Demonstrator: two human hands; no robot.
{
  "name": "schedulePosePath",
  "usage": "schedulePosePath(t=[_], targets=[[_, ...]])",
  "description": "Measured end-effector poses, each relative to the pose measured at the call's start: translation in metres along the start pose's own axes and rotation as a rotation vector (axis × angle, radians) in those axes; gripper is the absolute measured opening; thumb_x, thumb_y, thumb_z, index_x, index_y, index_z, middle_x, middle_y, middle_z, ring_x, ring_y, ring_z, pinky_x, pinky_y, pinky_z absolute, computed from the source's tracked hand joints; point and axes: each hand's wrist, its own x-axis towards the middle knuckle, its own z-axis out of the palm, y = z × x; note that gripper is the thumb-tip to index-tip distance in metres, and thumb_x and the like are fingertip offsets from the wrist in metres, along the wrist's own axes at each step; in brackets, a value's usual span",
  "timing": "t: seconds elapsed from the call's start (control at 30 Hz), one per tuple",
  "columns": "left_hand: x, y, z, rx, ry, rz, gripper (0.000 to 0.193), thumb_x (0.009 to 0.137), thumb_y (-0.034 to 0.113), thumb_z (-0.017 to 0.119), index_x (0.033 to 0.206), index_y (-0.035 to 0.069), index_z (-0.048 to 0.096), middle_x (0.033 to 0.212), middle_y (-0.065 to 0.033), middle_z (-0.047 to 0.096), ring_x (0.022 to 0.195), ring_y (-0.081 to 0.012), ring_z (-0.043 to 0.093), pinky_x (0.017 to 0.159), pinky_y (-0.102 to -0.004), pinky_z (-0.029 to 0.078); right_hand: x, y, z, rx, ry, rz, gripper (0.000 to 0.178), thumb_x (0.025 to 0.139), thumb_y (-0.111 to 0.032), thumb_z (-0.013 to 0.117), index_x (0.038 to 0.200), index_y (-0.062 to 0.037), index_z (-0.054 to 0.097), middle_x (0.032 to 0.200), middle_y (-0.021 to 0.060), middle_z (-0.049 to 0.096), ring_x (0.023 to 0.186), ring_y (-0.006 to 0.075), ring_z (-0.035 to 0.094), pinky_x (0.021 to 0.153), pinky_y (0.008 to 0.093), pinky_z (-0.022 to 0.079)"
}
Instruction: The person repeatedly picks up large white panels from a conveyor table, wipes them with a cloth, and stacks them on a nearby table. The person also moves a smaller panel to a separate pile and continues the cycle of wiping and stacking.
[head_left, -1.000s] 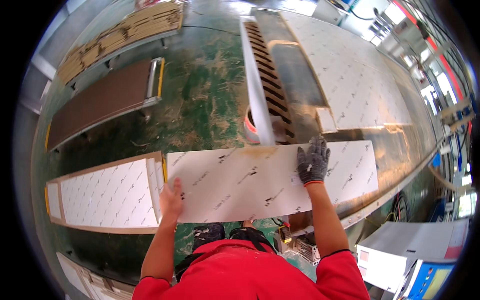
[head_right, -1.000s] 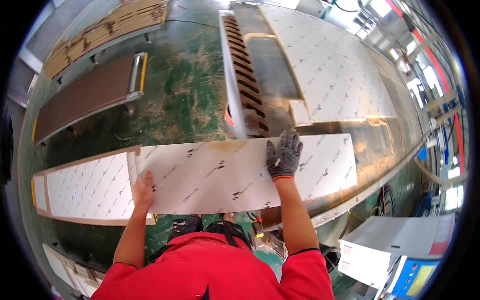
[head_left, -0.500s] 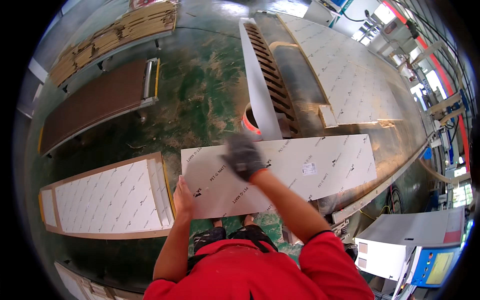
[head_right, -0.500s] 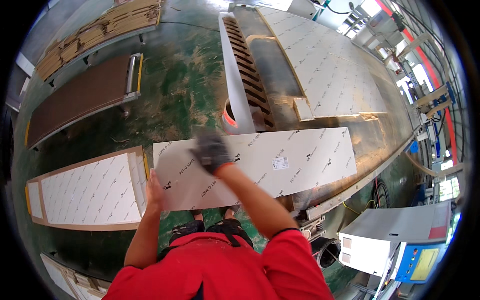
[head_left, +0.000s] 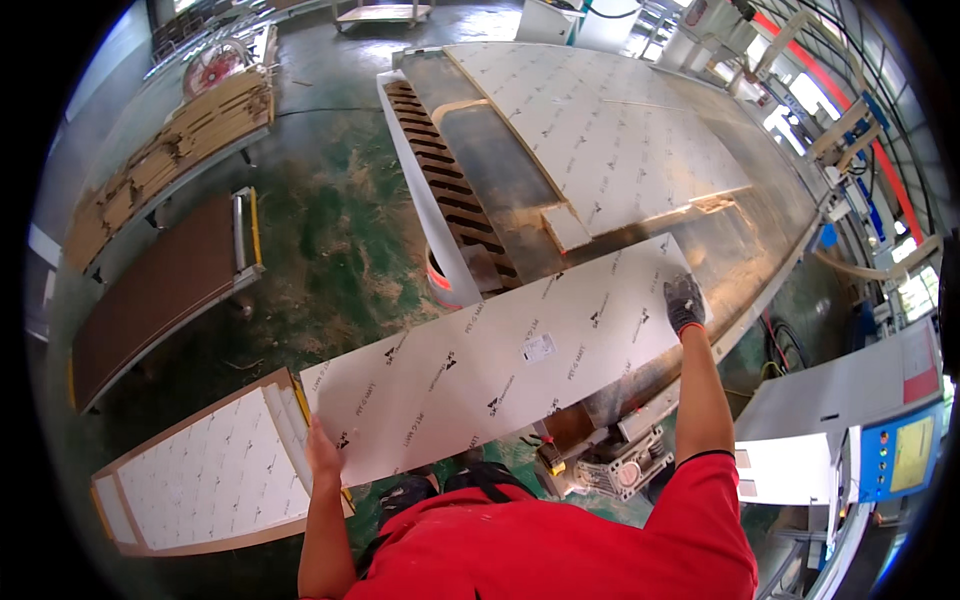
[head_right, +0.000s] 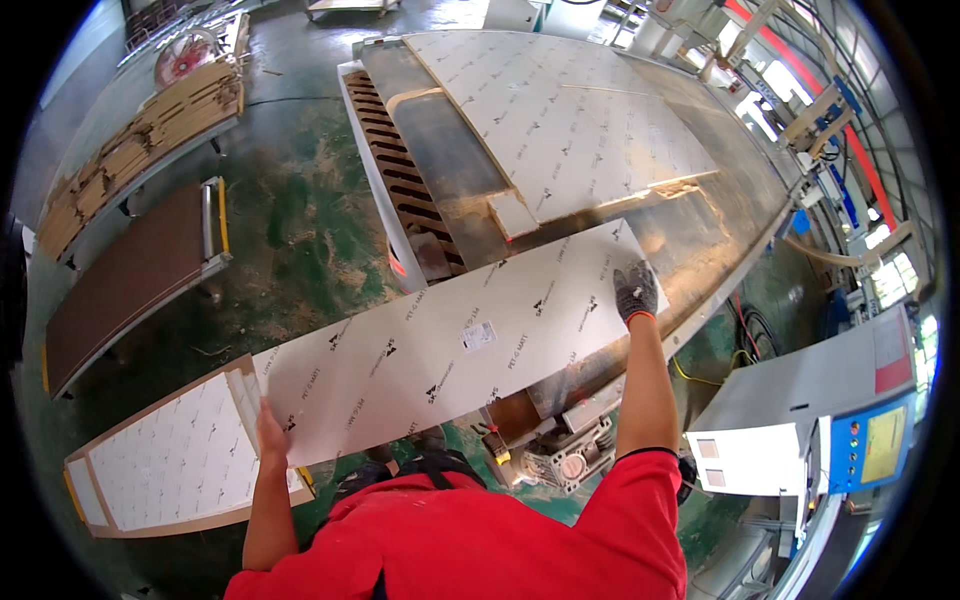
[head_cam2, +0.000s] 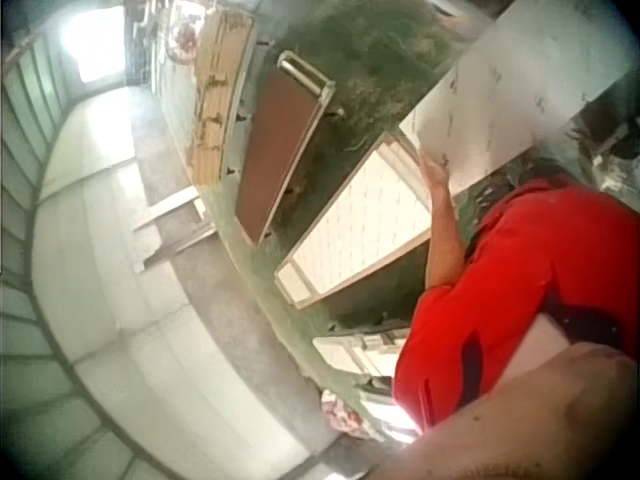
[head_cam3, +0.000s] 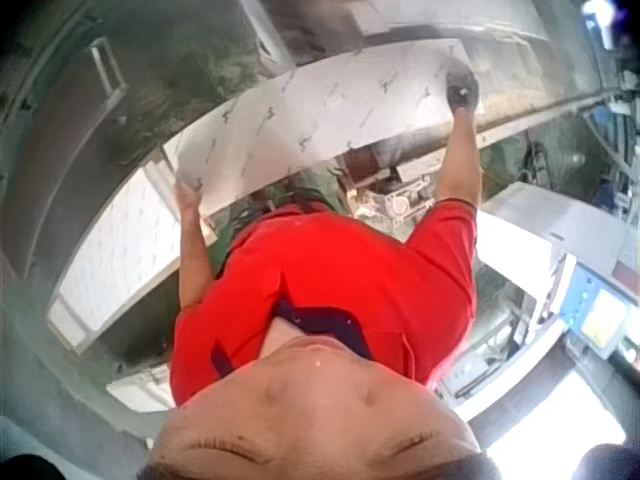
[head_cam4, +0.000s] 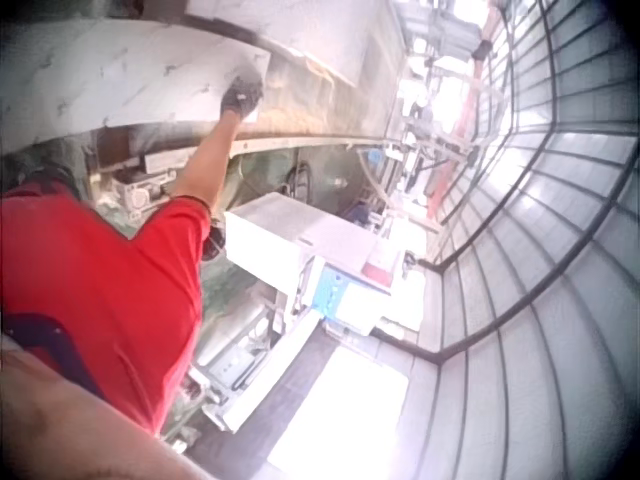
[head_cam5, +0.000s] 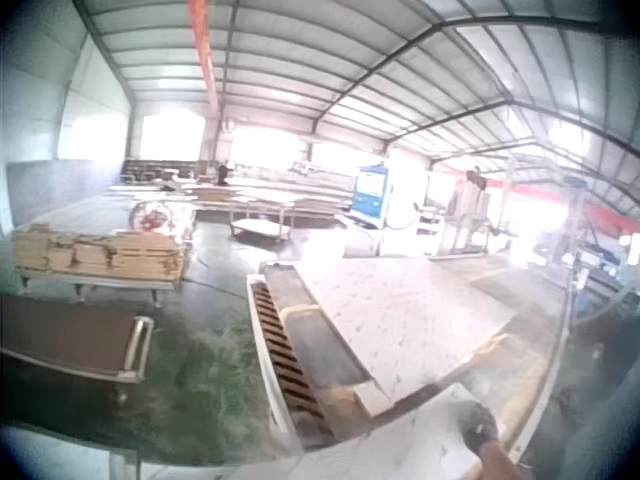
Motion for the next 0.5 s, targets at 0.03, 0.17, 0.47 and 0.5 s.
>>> schedulePosePath(t=[0.03, 0.17, 0.47, 0.5], targets=[[0.002, -0.002, 0.003, -0.1, -0.045, -0.061, 0.068, 0.104, 0.053, 0.029, 0.13, -0.003, 0.058, 0.12, -0.0189, 0.066, 0.108, -0.0293, 0.064, 0.095, -0.0384, 0.048, 0.013, 0.019, 0.016, -0.019, 0.014, -0.03, 0.055, 0.097, -0.042, 0.044, 0.129, 0.0014, 0.058, 0.138, 0.0225, 0.053, 0.131, 0.0371, 0.047, 0.113, 0.0428, 0.033], [-0.006, -0.001, 0.01, -0.109, 0.06, -0.301, 0.072, 0.102, 0.057, 0.024, 0.126, 0.0, 0.06, 0.118, -0.0215, 0.065, 0.11, -0.0326, 0.062, 0.095, -0.0423, 0.047, 0.075, 0.074, 0.053, 0.211, 0.036, -0.176, 0.04, 0.099, -0.027, 0.044, 0.113, 0.0029, 0.067, 0.12, 0.0191, 0.067, 0.109, 0.0303, 0.063, 0.098, 0.0401, 0.048], [-0.063, 0.061, -0.01, 0.33, 0.406, -0.438, 0.077, 0.097, 0.068, 0.02, 0.119, 0.009, 0.066, 0.118, -0.024, 0.065, 0.117, -0.0416, 0.057, 0.1, -0.0495, 0.043, 0.13, -0.089, -0.026, 0.502, -0.094, -0.091, 0.039, 0.099, -0.028, 0.047, 0.114, 0.0018, 0.067, 0.118, 0.0166, 0.067, 0.108, 0.0281, 0.063, 0.097, 0.039, 0.049], [-0.076, 0.059, -0.028, 0.289, 0.441, -0.444, 0.077, 0.096, 0.069, 0.02, 0.119, 0.01, 0.066, 0.118, -0.0237, 0.065, 0.117, -0.0416, 0.057, 0.1, -0.0495, 0.043, 0.127, -0.112, -0.038, 0.577, -0.116, -0.115, 0.039, 0.099, -0.028, 0.047, 0.114, 0.0017, 0.067, 0.118, 0.0163, 0.067, 0.108, 0.0278, 0.063, 0.097, 0.0388, 0.049]])
